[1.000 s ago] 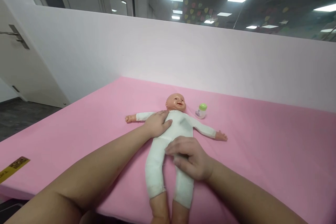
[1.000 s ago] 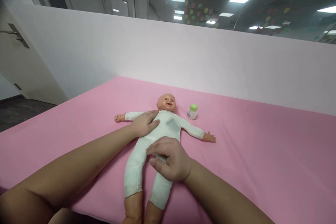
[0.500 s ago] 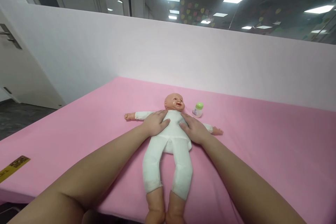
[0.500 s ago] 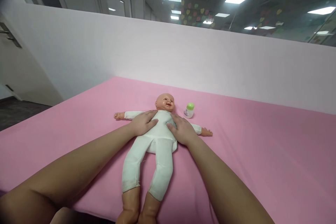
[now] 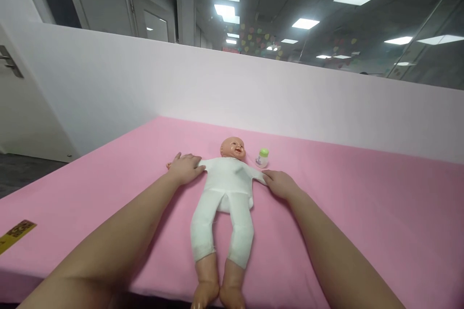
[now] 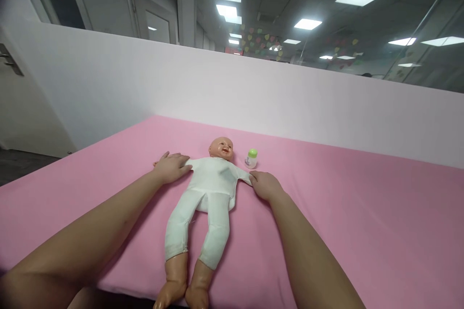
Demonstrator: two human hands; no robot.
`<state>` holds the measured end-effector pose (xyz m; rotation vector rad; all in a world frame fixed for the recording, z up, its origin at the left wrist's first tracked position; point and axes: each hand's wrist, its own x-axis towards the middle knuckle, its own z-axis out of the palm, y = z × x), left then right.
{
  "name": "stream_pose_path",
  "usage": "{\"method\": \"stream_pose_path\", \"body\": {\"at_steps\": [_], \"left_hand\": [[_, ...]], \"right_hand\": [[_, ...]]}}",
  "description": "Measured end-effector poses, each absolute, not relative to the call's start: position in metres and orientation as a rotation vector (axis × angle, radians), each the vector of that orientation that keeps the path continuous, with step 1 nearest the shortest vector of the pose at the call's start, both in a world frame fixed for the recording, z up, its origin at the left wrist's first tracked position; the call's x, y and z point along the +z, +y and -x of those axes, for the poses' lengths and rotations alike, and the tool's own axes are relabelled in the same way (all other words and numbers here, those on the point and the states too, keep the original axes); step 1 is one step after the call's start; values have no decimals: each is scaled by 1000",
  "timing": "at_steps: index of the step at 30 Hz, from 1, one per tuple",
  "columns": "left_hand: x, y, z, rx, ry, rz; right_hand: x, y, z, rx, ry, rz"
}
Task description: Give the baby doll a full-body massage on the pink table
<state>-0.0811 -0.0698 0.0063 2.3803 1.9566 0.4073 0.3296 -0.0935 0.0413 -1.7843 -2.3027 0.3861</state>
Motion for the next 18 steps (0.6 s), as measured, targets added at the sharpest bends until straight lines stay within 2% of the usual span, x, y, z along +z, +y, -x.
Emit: {"method": "stream_pose_path", "body": {"at_steps": [13,18], "left_hand": [[1,-54,182,573,2157,-1856],[-1,-54,180,730,2144,-1713]], "right_hand": [[48,-83,-410,766,-2079,1883],[48,-82,-410,709,-2047,1882]]}}
